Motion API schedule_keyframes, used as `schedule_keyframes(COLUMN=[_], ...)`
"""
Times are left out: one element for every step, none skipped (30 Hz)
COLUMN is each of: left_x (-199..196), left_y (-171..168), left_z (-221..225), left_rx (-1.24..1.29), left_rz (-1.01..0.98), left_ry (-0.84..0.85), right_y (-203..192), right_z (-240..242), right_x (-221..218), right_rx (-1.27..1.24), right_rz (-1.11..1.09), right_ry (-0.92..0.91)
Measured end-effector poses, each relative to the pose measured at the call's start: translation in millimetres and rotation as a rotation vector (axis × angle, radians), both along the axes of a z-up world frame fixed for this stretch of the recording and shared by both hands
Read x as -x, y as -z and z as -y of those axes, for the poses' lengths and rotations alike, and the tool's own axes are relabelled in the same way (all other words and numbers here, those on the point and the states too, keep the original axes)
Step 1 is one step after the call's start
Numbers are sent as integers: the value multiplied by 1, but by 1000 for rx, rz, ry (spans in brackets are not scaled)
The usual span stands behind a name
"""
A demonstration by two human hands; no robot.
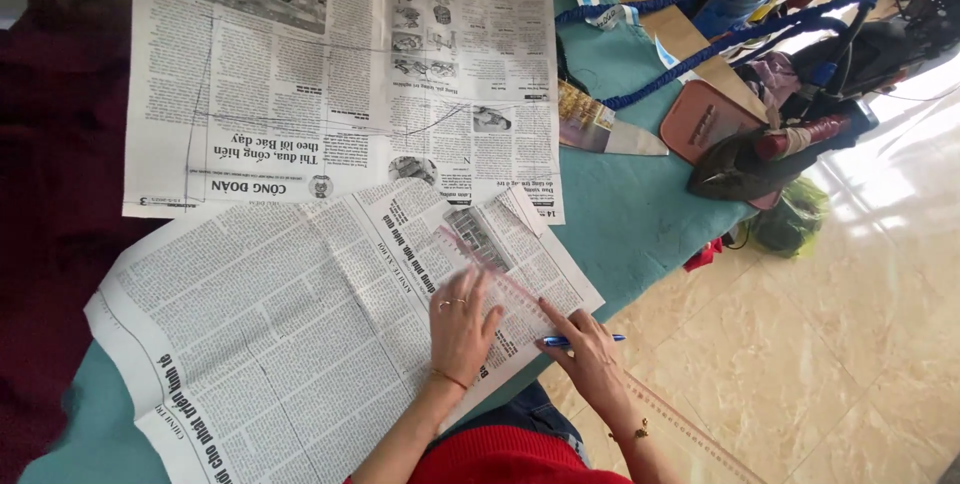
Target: Drawing garment patterns on newspaper using a ruler and pen on a work table.
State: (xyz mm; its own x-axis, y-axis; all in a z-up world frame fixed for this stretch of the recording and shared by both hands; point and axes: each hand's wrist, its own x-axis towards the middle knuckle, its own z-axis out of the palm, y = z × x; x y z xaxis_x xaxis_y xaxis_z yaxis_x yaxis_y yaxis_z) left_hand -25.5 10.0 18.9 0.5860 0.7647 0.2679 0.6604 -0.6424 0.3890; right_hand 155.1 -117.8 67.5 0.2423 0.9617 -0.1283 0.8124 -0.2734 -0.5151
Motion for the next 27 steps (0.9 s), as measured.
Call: schedule_keyframes(left_x=[1,2,3,4,4,4,2,1,1,-1,-1,-3,-3,-3,-3,-3,-3,-2,-2,-2,-3,-3,-3,-3,-3,-4,-4], left_y=[6,13,20,28,31,34,37,33,29,26,25,25,25,22,18,15,17,19,21,22,22,23,20,17,14,16,17], left_z=[-11,-18,-25,-31,-34,-36,-39,-43,-43,-43,-44,-45,-46,-46,-46,-46,-46,-46,-46,-46,-46,-46,-47,-47,-47,-46,-46], left_rx=[-22,-22,-66,-110,-107,-120,-134,-133,-74,-15,-12,20,52,55,53,50,52,27,2,3,3,3,2,-1,-2,-1,3], left_rz=[-107,-106,-201,-296,-297,-311,-324,-324,-348,-372,-374,-376,-379,-382,-372,-362,-366,-313,-258,-261,-258,-255,-256,-248,-242,-243,-248], left_ry=[-125,-132,-141,-149,-154,-156,-156,-157,-140,-122,-116,-114,-111,-104,-106,-108,-99,-95,-94,-87,-93,-99,-97,-96,-96,-96,-93], right_y=[8,6,4,1,6,10,14,14,13,13,11,9,7,9,11,13,13,13,13,14,16,17,15,13,12,11,10], right_z=[-3,-7,-9,-12,-10,-9,-8,-8,-5,-2,0,2,5,6,9,11,13,14,15,17,17,16,15,14,13,13,13], right_x=[0,0,0,0,-2,-4,-7,-8,-9,-11,-12,-13,-13,-15,-16,-18,-18,-18,-18,-18,-19,-19,-19,-19,-18,-18,-18], right_rx=[0,-1,-49,-98,-96,-119,-144,-144,-172,-200,-195,-174,-153,-148,-131,-115,-111,-107,-105,-102,-109,-117,-117,-97,-76,-75,-83], right_rz=[71,72,78,83,82,79,78,78,77,76,76,56,34,32,37,43,40,40,40,38,46,54,53,45,36,35,37], right_ry=[-21,-28,-39,-51,-56,-27,6,4,-3,-9,-4,15,36,42,51,59,68,67,64,71,66,61,64,73,80,81,75])
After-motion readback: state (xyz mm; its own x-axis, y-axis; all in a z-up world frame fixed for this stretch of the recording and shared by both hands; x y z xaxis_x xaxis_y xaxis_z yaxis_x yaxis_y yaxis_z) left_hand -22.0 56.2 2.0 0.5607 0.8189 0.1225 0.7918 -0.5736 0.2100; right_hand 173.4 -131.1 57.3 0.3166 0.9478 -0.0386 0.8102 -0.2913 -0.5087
